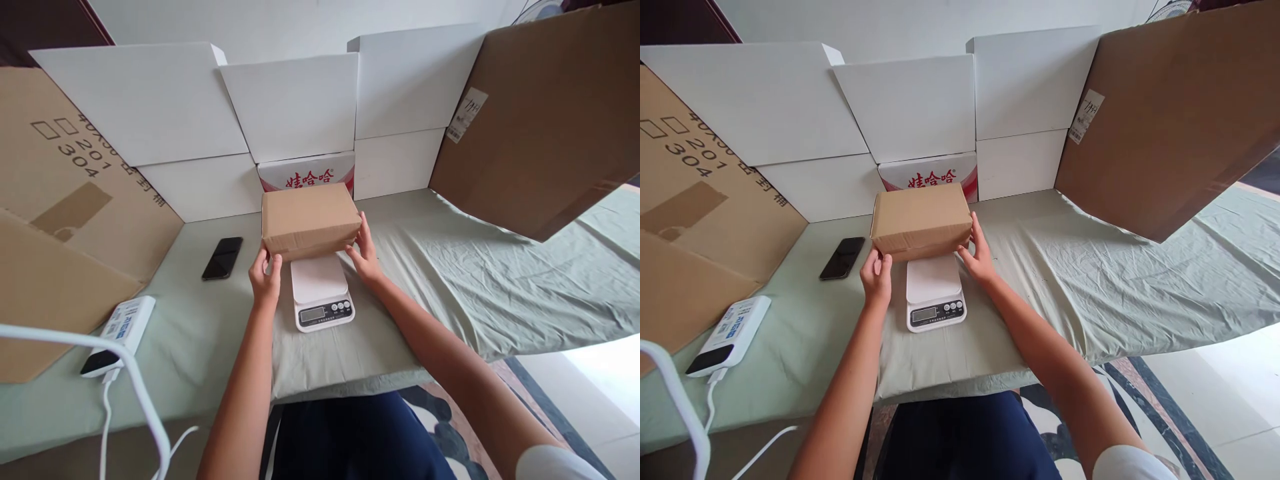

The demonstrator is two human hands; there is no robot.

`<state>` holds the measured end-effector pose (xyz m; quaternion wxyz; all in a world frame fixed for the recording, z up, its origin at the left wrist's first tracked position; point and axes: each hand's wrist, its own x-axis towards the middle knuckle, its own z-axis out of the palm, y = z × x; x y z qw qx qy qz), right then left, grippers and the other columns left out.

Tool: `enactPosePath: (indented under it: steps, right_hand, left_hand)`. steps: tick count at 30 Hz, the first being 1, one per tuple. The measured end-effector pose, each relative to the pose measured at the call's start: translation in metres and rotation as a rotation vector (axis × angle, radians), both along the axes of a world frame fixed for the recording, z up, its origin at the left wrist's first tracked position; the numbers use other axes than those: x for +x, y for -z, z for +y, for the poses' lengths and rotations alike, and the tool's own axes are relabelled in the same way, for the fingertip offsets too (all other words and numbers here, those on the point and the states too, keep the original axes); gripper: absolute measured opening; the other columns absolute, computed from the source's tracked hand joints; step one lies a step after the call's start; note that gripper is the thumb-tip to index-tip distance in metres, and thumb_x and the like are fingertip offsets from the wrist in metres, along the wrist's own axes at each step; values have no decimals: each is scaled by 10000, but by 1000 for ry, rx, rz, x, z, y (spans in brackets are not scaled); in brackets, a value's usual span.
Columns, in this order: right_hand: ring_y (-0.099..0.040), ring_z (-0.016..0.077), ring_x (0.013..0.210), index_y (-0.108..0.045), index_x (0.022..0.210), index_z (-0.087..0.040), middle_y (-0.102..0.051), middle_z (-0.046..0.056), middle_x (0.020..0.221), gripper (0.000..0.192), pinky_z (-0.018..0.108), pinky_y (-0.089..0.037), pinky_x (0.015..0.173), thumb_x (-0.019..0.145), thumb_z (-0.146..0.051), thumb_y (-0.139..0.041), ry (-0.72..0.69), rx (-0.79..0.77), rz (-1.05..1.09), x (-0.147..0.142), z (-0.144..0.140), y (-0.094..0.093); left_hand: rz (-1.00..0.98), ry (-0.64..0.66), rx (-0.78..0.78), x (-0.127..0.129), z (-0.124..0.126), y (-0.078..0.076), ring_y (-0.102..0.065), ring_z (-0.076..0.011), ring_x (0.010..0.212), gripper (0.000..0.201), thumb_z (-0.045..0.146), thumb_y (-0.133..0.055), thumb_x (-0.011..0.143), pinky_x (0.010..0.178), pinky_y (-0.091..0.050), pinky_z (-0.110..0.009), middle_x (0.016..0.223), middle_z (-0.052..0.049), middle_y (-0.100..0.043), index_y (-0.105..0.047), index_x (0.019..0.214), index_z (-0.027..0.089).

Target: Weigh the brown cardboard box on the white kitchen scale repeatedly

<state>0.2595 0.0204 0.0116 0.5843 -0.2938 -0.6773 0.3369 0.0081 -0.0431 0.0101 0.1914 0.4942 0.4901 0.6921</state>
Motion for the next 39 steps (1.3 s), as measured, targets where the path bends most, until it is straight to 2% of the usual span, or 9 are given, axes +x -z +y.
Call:
enactPosePath:
  steps: [5,8,11,18,24,27,30,35,39]
  right_hand:
    - [-322,328,1543,-191,1622,-373,-275,78,1669,838,518,-408,1208,928,-598,-604,7,18,-1,15,-45,10]
    - [-364,317,1510,-224,1595,-403,-312,73,1631,767,524,-420,1195,946,-537,-610,-41,8,28,22,-65,19]
    - [-400,319,1478,-253,1569,-416,-362,78,1588,725,550,-419,1188,947,-520,-610,-49,-23,34,26,-74,22]
    - [-459,314,1422,-315,1528,-397,-437,92,1515,658,557,-451,1152,947,-503,-605,-19,-43,37,25,-75,16]
    - [-427,317,1449,-336,1528,-399,-389,76,1553,620,582,-395,1192,953,-493,-550,150,-6,174,31,-69,8]
    - [-466,324,1415,-303,1540,-405,-417,79,1518,627,610,-406,1173,953,-502,-500,247,-24,242,34,-62,5]
    - [-489,326,1396,-289,1546,-403,-430,84,1505,624,610,-430,1148,957,-502,-470,257,-31,229,34,-61,5]
    - [-480,305,1407,-362,1528,-395,-464,77,1501,582,549,-419,1170,974,-512,-499,100,-2,125,29,-70,6]
    - [-416,305,1467,-361,1548,-389,-401,61,1582,589,517,-407,1185,991,-531,-492,42,-30,38,25,-76,6]
  left_hand:
    - [78,0,2,10,-51,13,-558,-328,1373,730,557,-621,904,1137,-446,-446,1449,-197,-597,-492,1498,153]
    - [75,-31,-24,16,-78,23,-584,-341,1340,729,558,-604,913,1116,-470,-465,1445,-212,-598,-485,1501,145]
    - [45,-36,-54,21,-91,29,-598,-345,1323,715,556,-611,908,1099,-488,-462,1439,-214,-603,-506,1485,146]
    - [-1,-58,-102,25,-88,27,-618,-337,1305,683,566,-595,916,1094,-494,-452,1383,-198,-656,-555,1456,149]
    - [-75,-221,85,20,-87,15,-312,-298,1547,658,533,-374,996,1170,-411,-426,1672,-110,-344,-419,1577,228]
    - [-164,-289,90,17,-85,12,-284,-283,1559,644,498,-327,1002,1192,-377,-436,1674,-105,-341,-415,1580,230]
    - [-174,-276,82,17,-82,14,-291,-282,1556,637,499,-320,1002,1200,-365,-445,1675,-95,-343,-422,1577,246]
    - [-167,-167,92,20,-80,19,-389,-292,1511,645,554,-339,1002,1184,-394,-427,1611,-118,-452,-498,1531,220]
    - [-130,-64,1,22,-80,24,-454,-303,1469,727,661,-379,966,1191,-386,-401,1562,-138,-515,-542,1495,189]
